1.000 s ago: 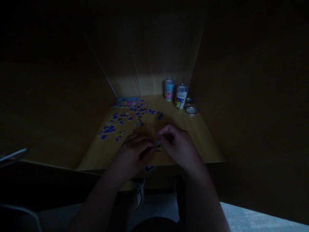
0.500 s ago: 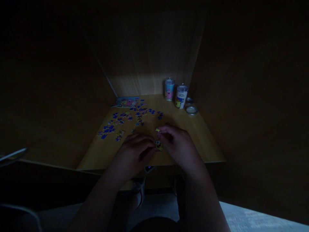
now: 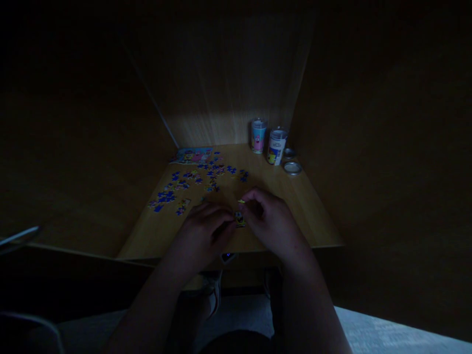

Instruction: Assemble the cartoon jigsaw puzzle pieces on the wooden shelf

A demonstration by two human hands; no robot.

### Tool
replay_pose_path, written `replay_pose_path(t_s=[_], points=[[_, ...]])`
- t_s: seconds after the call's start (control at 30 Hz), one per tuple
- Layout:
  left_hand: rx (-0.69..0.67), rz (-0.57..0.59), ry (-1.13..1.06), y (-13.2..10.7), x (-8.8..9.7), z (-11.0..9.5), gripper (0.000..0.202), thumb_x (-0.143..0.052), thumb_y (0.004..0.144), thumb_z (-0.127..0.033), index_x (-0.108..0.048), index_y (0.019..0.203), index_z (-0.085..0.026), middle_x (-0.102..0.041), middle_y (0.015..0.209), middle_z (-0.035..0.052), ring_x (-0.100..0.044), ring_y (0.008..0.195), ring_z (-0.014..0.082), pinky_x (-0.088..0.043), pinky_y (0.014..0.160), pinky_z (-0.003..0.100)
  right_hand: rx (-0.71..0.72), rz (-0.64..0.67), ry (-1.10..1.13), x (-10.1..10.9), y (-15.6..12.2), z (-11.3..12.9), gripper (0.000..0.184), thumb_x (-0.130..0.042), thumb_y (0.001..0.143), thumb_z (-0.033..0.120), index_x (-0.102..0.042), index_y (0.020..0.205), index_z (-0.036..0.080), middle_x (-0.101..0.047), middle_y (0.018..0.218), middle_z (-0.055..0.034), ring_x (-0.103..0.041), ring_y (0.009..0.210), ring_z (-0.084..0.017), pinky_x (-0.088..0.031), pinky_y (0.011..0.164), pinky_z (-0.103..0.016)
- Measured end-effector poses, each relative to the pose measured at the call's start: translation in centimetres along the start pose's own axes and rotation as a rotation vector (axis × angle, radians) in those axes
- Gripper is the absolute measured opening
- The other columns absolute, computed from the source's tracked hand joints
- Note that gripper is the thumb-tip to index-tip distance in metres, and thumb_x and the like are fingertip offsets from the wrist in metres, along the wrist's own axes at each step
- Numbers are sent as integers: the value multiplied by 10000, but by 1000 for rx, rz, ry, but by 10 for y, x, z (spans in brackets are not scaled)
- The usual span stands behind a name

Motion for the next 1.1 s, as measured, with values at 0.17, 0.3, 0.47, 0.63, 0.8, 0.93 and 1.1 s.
replay_pose_path(t_s=[0.17, 0.3, 0.47, 0.63, 0.8, 0.93, 1.1], points=[[5, -8, -1, 0, 0, 1, 96, -707, 1056, -166, -743, 1013, -243, -811, 1040, 36, -741, 1027, 248, -570, 996, 484, 8, -10, -3, 2, 0, 1, 164, -687, 1065, 382, -756, 1155, 262, -798, 959, -33, -738, 822, -206, -579, 744, -311], [13, -11, 6, 0, 0, 2, 103, -703, 1052, -153, -741, 1023, -244, -806, 1037, 39, -739, 1020, 251, -580, 977, 483, 7, 19, 26, -1, 1, 2, 226, -681, 1068, 379, -755, 1259, 285, -811, 1000, -42, -766, 879, -223, -603, 762, -325], [32, -27, 7, 0, 2, 3, 106, -717, 1039, -146, -745, 1059, -246, -806, 1050, 39, -744, 1012, 250, -588, 979, 480, 11, 53, 43, -4, 1, 4, 116, -692, 1048, 336, -745, 1132, 276, -818, 1003, -39, -768, 874, -210, -609, 768, -319], [39, -25, 13, 0, 2, 4, 120, -723, 1034, -145, -752, 1092, -246, -803, 1063, 44, -744, 1016, 252, -592, 975, 471, 7, 130, 63, -11, 0, 4, 52, -688, 1049, 294, -732, 1033, 271, -827, 991, -26, -783, 886, -199, -607, 785, -310], [34, -19, 22, 0, 2, 4, 97, -702, 1049, -149, -741, 1073, -234, -800, 1042, 47, -743, 1003, 251, -588, 957, 468, 9, 155, 62, -13, -1, 4, 52, -696, 1039, 267, -745, 1020, 266, -832, 990, -18, -784, 885, -189, -597, 783, -298], [24, -20, 26, 1, 3, 2, 106, -701, 1048, -150, -740, 1077, -245, -802, 1050, 42, -743, 1015, 251, -583, 961, 464, 3, 162, 45, -13, -1, 6, 61, -688, 1034, 259, -746, 1017, 268, -831, 980, -16, -779, 880, -194, -594, 778, -301], [29, -9, 47, 1, 2, 2, 96, -704, 1044, -144, -742, 1045, -233, -801, 1047, 50, -732, 1017, 256, -577, 956, 466, 3, 149, 22, -12, 0, 6, 74, -678, 1022, 250, -747, 1019, 277, -833, 991, -12, -787, 906, -202, -597, 799, -310]])
Point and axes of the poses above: each hand's wrist, its own y-axis towards the middle knuckle, its own x-axis out of the back of the hand, z = x × y, the point moved 9 cm from there along y, towards the middle knuckle
